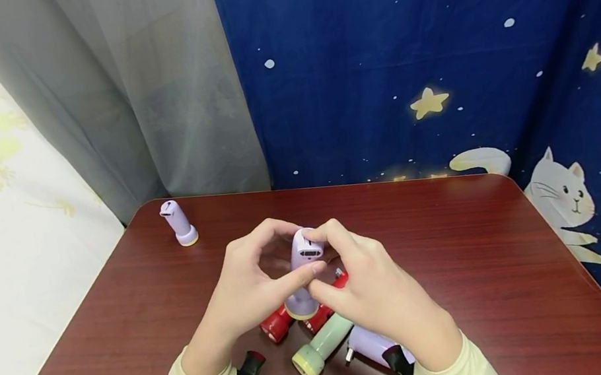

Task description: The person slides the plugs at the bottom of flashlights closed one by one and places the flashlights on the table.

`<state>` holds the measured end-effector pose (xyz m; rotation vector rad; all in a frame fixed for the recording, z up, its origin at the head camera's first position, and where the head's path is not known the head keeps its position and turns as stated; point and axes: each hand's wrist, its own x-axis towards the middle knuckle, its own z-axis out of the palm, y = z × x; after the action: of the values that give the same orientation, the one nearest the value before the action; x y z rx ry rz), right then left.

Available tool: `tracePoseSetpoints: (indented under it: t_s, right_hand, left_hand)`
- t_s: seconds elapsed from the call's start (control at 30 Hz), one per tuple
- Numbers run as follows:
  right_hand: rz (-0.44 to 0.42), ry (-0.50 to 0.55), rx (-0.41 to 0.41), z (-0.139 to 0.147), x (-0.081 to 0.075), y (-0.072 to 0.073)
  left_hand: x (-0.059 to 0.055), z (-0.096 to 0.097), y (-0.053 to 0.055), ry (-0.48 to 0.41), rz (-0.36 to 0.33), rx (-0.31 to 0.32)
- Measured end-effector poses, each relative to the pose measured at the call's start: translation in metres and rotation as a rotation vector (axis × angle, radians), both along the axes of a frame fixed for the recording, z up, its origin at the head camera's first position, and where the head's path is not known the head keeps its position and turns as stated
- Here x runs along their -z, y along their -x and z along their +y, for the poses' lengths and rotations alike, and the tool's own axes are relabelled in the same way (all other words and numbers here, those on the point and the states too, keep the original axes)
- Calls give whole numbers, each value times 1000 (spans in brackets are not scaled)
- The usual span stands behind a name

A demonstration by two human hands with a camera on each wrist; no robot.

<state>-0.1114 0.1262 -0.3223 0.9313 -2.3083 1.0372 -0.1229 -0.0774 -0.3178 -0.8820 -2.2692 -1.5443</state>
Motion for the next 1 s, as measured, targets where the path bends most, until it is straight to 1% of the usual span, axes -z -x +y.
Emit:
tracePoseSetpoints:
  t_s: [0.23, 0.47, 0.83, 1.0]
  right_hand:
    - [-15, 22, -24, 1, 0, 1]
    - [-39, 44, -46, 1, 0, 2]
    - [-40, 50, -30, 0, -1, 2]
    - [-10, 25, -3, 0, -2, 1]
  left_hand:
    - [0, 0, 1, -10, 20, 0]
    - [1, 1, 1, -14, 5, -6]
    - [2, 1, 2, -13, -5, -10]
    - [0, 1, 2, -34, -22, 8]
